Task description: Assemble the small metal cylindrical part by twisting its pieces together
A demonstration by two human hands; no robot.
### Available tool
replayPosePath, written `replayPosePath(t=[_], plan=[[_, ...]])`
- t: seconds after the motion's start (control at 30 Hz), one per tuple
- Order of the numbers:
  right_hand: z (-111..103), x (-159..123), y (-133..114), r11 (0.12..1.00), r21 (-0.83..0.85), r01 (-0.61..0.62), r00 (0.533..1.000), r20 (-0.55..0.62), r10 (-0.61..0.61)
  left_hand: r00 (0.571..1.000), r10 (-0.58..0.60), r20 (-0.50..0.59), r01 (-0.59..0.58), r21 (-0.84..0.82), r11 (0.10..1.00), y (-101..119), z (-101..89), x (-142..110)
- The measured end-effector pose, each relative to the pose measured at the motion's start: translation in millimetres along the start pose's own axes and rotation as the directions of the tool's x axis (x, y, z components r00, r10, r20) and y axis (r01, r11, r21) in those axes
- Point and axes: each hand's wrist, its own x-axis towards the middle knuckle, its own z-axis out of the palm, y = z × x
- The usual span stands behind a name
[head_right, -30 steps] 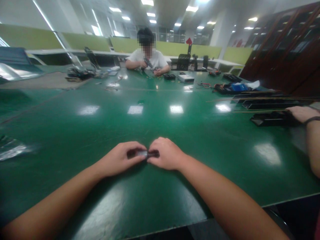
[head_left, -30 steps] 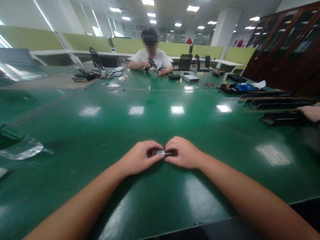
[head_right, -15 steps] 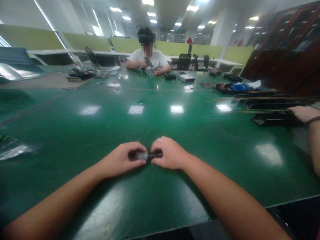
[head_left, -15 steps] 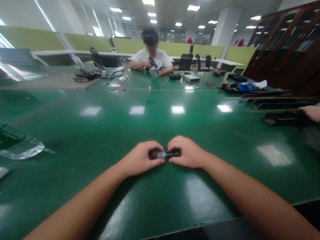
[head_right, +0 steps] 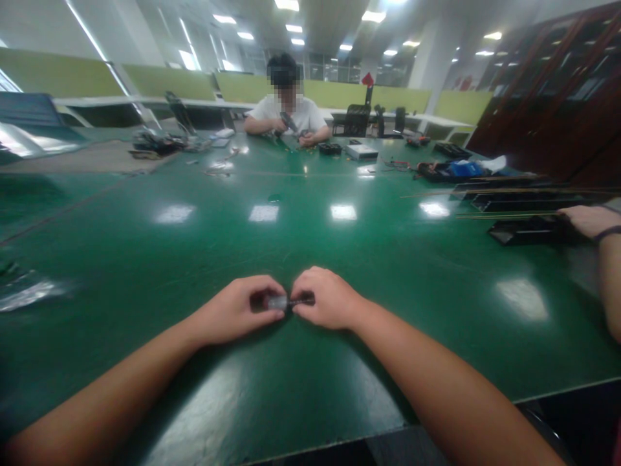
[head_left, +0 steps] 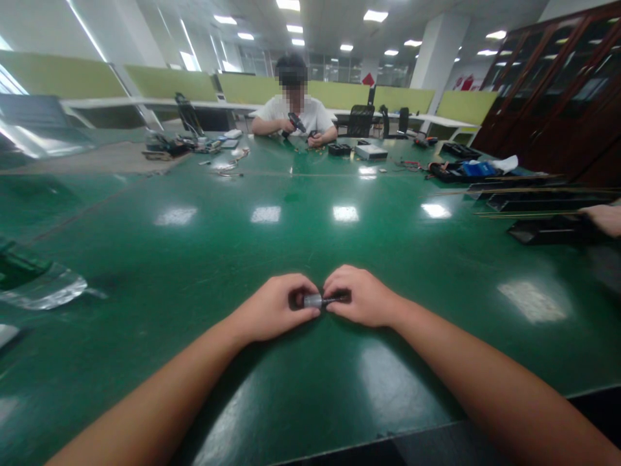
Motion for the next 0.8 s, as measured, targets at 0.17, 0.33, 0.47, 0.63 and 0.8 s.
replayPosePath(t=[0.17,0.33,0.47,0.63,0.8], plan=[[-1.4,0.3,0.2,1.000,-0.008,-0.003,1.000,0.005,0.003,1.000,-0.011,0.001,0.011,-0.018,1.000,-1.1,0.3,0.0],[-3.1,0.1,-0.2,1.000,-0.015,-0.013,1.000,0.013,0.014,1.000,-0.008,-0.001,0.008,-0.008,1.000,-1.8,0.7,-0.2],[-3.5,-0.8,0.6,0.999,-0.023,-0.022,0.999,0.028,0.023,1.000,-0.013,-0.001,0.013,-0.001,1.000,-1.6,0.4,-0.2],[-4.2,-1.0,1.2,0.999,-0.029,-0.030,0.999,0.037,0.031,1.000,-0.012,0.001,0.012,-0.001,1.000,-1.8,0.4,-0.3],[-6.6,-1.3,0.6,0.999,-0.041,-0.035,0.998,0.043,0.037,1.000,-0.018,0.006,0.018,-0.004,1.000,-0.9,0.2,-0.2]])
